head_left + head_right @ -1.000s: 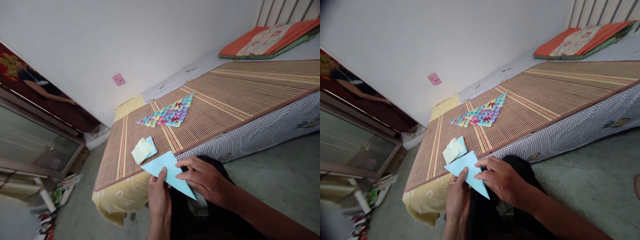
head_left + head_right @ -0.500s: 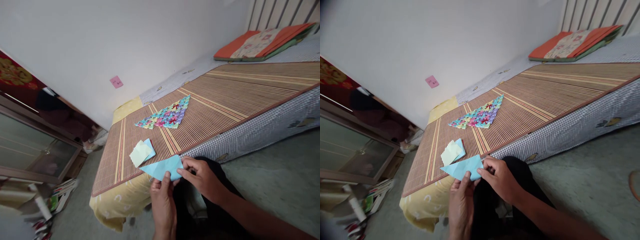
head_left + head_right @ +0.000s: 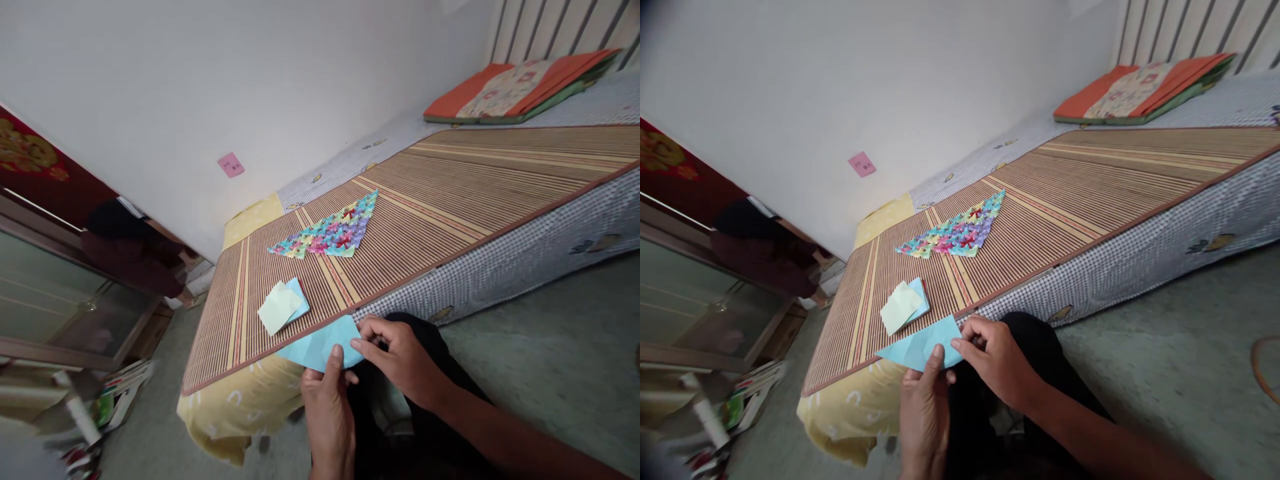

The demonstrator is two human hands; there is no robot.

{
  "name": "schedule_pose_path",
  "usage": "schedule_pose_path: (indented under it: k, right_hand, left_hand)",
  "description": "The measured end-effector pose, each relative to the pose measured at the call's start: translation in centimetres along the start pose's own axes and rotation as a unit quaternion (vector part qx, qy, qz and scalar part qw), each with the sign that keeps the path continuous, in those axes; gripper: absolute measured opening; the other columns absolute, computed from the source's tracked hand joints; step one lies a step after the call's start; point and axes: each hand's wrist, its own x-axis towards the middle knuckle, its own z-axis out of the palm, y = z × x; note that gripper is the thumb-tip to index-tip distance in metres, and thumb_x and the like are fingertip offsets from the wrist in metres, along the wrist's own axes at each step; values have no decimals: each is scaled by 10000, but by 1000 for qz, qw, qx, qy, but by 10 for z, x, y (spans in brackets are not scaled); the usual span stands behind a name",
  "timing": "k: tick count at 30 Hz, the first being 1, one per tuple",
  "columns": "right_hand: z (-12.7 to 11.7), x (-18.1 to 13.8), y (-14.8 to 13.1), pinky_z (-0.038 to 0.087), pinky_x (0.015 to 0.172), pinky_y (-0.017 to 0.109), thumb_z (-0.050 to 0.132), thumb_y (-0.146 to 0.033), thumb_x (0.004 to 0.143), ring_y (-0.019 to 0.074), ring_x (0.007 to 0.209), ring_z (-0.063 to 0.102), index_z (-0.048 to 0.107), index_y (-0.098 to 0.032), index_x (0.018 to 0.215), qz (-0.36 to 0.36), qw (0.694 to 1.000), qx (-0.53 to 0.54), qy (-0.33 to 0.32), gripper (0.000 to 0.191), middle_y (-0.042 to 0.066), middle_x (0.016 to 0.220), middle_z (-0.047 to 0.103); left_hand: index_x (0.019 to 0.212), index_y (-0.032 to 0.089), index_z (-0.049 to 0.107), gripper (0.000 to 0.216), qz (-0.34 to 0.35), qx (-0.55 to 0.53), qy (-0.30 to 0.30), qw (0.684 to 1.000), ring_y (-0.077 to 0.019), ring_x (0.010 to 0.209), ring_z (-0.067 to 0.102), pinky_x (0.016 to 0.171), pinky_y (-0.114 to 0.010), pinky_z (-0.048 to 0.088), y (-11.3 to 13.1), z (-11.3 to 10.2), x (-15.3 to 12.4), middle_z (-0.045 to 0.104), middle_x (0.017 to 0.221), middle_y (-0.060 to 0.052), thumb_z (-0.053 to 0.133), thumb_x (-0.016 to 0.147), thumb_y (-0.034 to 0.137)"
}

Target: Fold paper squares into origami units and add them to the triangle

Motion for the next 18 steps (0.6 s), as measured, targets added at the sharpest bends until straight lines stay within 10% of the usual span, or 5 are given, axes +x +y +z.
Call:
schedule_pose_path:
  k: [18]
  right_hand:
    - [-1,4,20,505,502,217,621,-492,894,164,534,588,588,-221,653,-8,999,-29,-21,364,-3,597,566]
  left_hand:
    - [647,123,690,559,51,49,37,997,-93,374,483,386,-228,416,-21,-12,9,643,535,-35,908,531,624]
